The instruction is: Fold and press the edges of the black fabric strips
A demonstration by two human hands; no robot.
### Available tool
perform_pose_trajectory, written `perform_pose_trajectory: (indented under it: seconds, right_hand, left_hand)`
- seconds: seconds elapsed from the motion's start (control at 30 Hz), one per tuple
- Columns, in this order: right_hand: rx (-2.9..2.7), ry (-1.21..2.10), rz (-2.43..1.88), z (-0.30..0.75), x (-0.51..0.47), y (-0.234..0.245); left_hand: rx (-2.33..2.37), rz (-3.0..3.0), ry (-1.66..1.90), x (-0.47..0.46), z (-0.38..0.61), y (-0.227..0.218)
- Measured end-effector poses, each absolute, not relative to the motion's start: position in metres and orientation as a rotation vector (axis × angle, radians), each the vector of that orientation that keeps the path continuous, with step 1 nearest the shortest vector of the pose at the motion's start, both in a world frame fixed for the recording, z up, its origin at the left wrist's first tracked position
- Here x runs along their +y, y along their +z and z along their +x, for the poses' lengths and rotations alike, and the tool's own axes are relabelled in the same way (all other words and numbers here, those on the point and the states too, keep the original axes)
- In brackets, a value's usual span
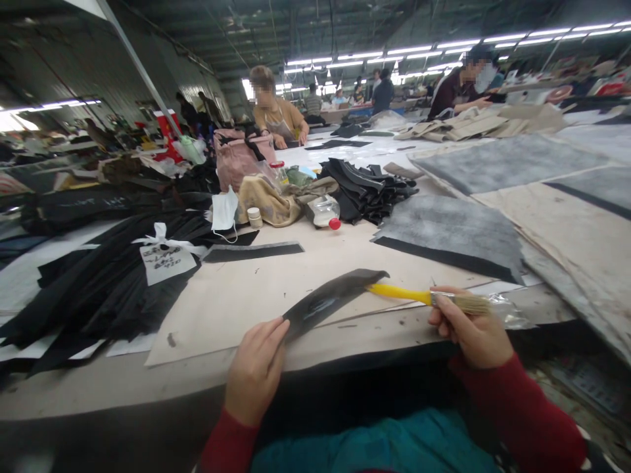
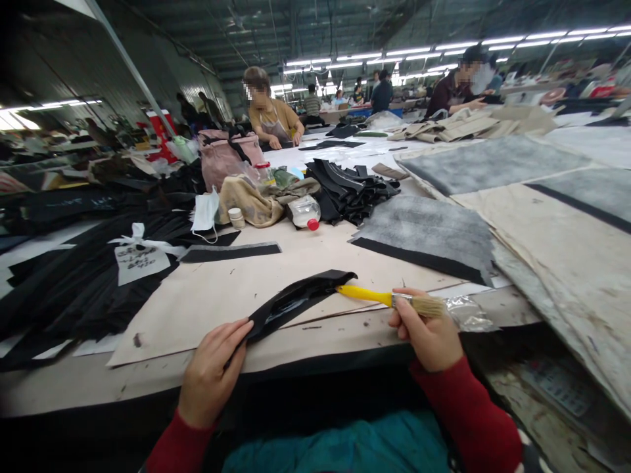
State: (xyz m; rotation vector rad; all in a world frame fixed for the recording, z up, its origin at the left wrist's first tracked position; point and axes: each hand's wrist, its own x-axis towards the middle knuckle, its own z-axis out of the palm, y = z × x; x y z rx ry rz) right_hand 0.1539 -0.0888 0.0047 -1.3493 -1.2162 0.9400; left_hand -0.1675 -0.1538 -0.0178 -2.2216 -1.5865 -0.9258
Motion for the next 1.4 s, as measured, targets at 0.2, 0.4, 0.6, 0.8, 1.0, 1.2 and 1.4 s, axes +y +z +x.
perform_pose_trajectory:
  seconds: [0.2, 0.4, 0.6, 0.8, 1.0, 1.2, 1.4]
  right_hand:
    - [-1.145, 0.830, -1.175, 0.197, -0.082, 0.052]
    - [-1.934, 0.165, -0.995, 0.166, -0.002, 0.074]
    - [-2.537, -0.266, -0.807, 0.121, 0.101, 0.054]
    - [-2.479, -0.429, -0.594, 0.099, 0.100, 0.055]
    - [-2.685, -0.527, -0.378, 0.061, 0.085, 0.053]
    - [-2.865, -0.537, -0.416, 0.034, 0.114, 0.040]
    - [-2.933, -0.610, -0.499, 0.024, 0.126, 0.025]
  left_hand:
    - [-1.590, -2.221, -0.892, -0.154, -0.170, -0.021]
    - [-1.602, -2.235, -0.911, -0.150, -0.174, -0.009]
    - [-1.658, -2.229, -1.015, -0.141, -0.189, 0.000]
    - [-1.713, -2.284, -1.082, -0.138, -0.192, -0.011]
    - [-1.725, -2.278, -1.096, -0.140, -0.188, -0.010]
    - [-1.691, -2.265, -1.134, -0.144, -0.188, -0.011]
    - [-1.671, -2.249, -1.147, -0.144, -0.190, -0.012]
